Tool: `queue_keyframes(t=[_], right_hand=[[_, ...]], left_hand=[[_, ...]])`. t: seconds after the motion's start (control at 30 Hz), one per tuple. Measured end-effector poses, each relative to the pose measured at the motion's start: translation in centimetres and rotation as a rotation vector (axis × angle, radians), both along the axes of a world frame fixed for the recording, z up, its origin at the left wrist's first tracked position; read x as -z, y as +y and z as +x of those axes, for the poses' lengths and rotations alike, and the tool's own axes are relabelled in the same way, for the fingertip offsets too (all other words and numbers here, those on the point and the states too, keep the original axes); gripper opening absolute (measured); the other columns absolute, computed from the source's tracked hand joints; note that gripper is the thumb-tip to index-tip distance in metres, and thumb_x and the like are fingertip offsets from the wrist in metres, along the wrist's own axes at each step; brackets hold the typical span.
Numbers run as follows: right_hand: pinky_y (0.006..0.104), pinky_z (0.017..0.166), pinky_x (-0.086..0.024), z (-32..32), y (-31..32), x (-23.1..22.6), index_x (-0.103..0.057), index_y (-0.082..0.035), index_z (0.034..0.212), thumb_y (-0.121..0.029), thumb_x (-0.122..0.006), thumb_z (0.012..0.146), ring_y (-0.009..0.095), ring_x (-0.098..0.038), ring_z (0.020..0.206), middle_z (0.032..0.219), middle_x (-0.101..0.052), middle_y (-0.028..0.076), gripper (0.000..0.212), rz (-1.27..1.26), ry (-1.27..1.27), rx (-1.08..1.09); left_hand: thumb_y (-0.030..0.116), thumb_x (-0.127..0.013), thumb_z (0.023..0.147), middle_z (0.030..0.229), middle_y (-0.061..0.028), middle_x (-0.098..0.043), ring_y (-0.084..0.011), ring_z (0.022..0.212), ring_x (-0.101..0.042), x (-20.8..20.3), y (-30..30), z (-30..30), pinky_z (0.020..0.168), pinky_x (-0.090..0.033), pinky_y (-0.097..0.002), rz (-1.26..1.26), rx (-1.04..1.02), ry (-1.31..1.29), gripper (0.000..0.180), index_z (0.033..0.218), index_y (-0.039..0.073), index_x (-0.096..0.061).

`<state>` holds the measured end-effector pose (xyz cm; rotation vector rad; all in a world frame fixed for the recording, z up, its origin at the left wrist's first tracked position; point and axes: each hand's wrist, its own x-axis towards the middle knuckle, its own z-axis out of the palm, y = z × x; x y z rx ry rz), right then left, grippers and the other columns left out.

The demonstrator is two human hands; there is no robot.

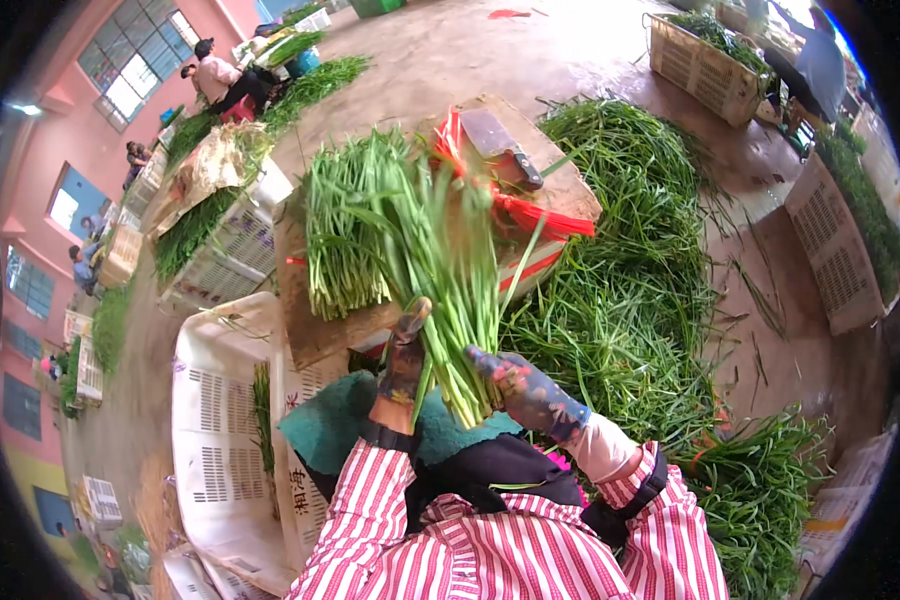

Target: The person gathers a bunch of chives, trims the ends with a knife, and ties them with a red ribbon before placing the bundle into a white crate.

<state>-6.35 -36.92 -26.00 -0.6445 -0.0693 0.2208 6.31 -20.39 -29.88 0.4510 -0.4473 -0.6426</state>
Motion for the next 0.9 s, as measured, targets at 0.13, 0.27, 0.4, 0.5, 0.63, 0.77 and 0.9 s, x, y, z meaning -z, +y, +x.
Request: queue_keyframes(t=[0.13,0.27,0.4,0.5,0.63,0.77,0.9], right_hand=[[0.0325,0.085,-0.044,1.1,-0.5,-0.4,-0.042,-0.003,0.123,-0.033,-0.053,0.086,0.016,-0.056,0.096,0.115,-0.054,0.007,0.048,0.105,0.237,-0.132],[0.0306,0.080,-0.046,1.0,-1.6,-3.3,-0.051,-0.003,0.112,-0.039,-0.050,0.087,0.015,-0.058,0.089,0.102,-0.060,0.006,0.044,-0.057,0.254,-0.219],[0.0286,0.072,-0.047,1.6,-2.4,-4.8,-0.053,-0.002,0.108,-0.050,-0.045,0.086,0.014,-0.059,0.078,0.095,-0.062,0.009,0.054,-0.138,0.214,-0.202],[0.0286,0.061,-0.045,1.7,-4.6,-2.4,-0.052,0.000,0.108,-0.049,-0.044,0.087,0.013,-0.055,0.068,0.085,-0.061,0.008,0.055,-0.780,-0.164,-0.111],[0.0262,0.053,-0.042,0.7,-7.2,-0.3,-0.057,0.002,0.093,-0.038,-0.050,0.086,0.011,-0.052,0.058,0.069,-0.057,0.005,0.041,-0.796,0.196,0.258],[0.0264,0.061,-0.046,0.9,-5.3,-5.2,-0.059,0.004,0.097,-0.040,-0.057,0.081,0.013,-0.058,0.070,0.075,-0.061,0.009,0.047,-0.831,0.127,0.192],[0.0240,0.058,-0.044,2.6,-4.6,-4.4,-0.061,0.004,0.093,-0.029,-0.060,0.081,0.010,-0.054,0.063,0.070,-0.060,0.004,0.035,-0.865,0.035,0.178]], left_hand=[[0.025,-0.051,0.086,0.114,-0.0112,-0.053,-0.0244,0.104,-0.053,-1.3,-2.6,-1.4,0.090,-0.043,-0.0418,0.161,-0.142,0.229,0.034,0.116,0.009,-0.048],[0.031,-0.051,0.085,0.127,-0.0225,-0.041,-0.0391,0.114,-0.043,-2.3,-4.1,-2.2,0.093,-0.040,-0.0503,0.210,-0.233,0.264,0.051,0.126,0.003,-0.038],[0.028,-0.044,0.089,0.130,-0.0169,-0.039,-0.0316,0.111,-0.048,-5.2,-5.7,-1.7,0.092,-0.043,-0.0420,-0.084,0.165,0.393,0.053,0.130,-0.001,-0.028],[0.032,-0.047,0.088,0.129,-0.0200,-0.039,-0.0346,0.108,-0.050,-6.4,-6.1,-1.5,0.086,-0.048,-0.0437,-0.289,0.534,0.389,0.060,0.133,-0.001,-0.025],[0.024,-0.049,0.088,0.118,-0.0165,-0.051,-0.0252,0.096,-0.058,-4.1,-7.3,-2.3,0.076,-0.053,-0.0372,-0.002,0.246,0.575,0.038,0.120,0.003,-0.045],[0.025,-0.051,0.088,0.117,-0.0128,-0.053,-0.0203,0.096,-0.058,-2.5,-6.3,-1.7,0.078,-0.052,-0.0336,0.225,0.069,0.442,0.037,0.118,0.004,-0.048],[0.022,-0.051,0.087,0.111,-0.0075,-0.057,-0.0157,0.095,-0.057,-3.2,-7.0,-2.4,0.081,-0.050,-0.0317,0.263,0.095,0.363,0.035,0.117,0.003,-0.048]])
